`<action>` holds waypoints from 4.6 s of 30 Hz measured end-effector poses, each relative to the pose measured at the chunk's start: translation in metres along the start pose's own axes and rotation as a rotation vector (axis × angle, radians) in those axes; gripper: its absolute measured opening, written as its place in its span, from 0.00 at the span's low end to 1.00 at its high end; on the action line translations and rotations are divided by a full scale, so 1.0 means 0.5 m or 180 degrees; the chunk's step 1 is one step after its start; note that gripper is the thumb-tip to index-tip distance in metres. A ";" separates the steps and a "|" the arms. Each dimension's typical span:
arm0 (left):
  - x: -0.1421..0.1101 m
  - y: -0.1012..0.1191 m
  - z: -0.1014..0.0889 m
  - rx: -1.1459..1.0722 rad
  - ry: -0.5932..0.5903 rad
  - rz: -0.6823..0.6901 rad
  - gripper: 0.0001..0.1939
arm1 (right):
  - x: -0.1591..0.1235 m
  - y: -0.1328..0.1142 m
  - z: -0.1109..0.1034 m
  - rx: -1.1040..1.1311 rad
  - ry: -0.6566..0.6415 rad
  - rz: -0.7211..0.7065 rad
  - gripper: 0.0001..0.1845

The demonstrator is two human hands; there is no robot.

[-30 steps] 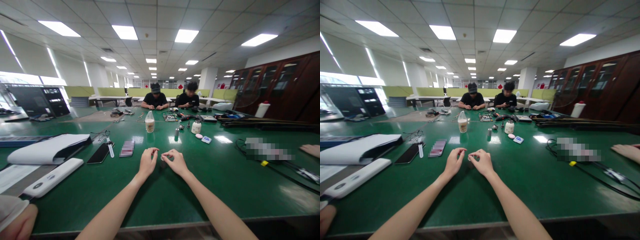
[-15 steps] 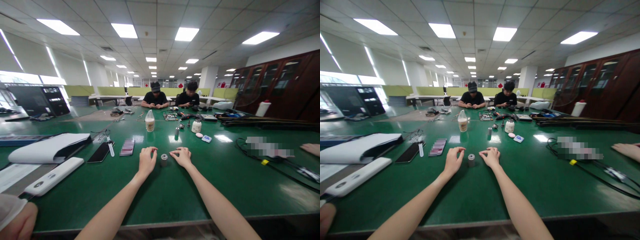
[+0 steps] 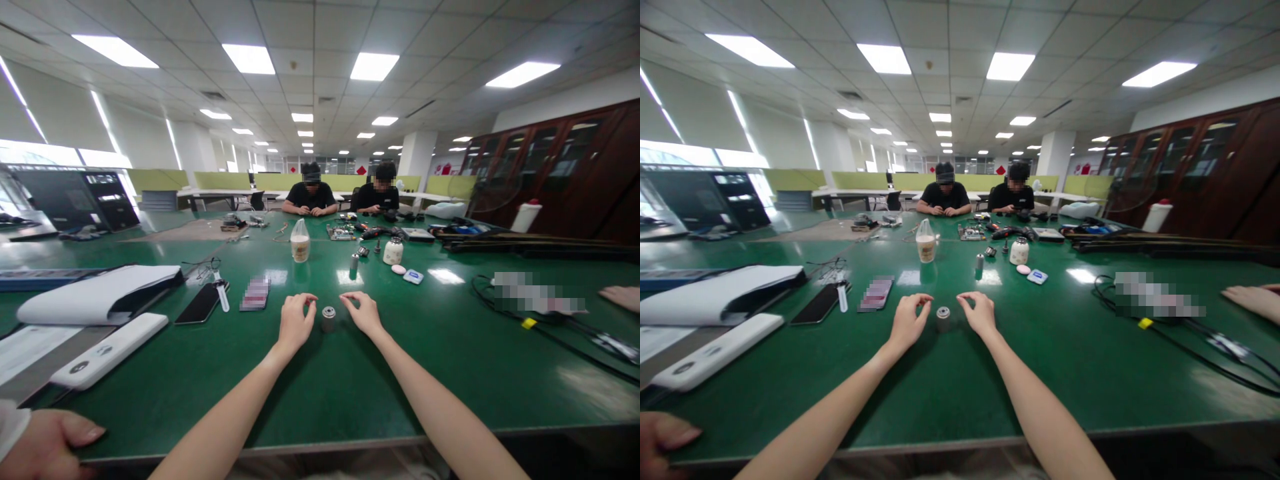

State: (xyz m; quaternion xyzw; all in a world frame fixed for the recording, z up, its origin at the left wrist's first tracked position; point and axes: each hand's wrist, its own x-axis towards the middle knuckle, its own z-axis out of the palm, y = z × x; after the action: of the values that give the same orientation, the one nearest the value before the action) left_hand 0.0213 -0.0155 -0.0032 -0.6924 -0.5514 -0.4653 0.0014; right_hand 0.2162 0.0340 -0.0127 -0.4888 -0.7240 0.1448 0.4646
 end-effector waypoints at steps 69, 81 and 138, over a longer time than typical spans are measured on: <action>0.010 0.023 -0.015 -0.0271 -0.0388 0.0341 0.11 | -0.027 -0.078 -0.022 -0.0017 0.0179 -0.0191 0.14; 0.002 0.022 0.005 -0.0498 -0.0396 0.0096 0.11 | -0.028 -0.073 -0.018 0.0012 0.0148 -0.0214 0.14; -0.007 0.017 0.006 -0.0335 -0.0168 0.0023 0.12 | -0.038 -0.089 -0.020 -0.0425 -0.0108 -0.0362 0.06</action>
State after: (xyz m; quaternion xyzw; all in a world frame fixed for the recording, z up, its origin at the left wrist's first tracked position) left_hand 0.0298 -0.0198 -0.0027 -0.7056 -0.5234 -0.4752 -0.0479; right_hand 0.2005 -0.0056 0.0119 -0.4742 -0.7665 0.0778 0.4262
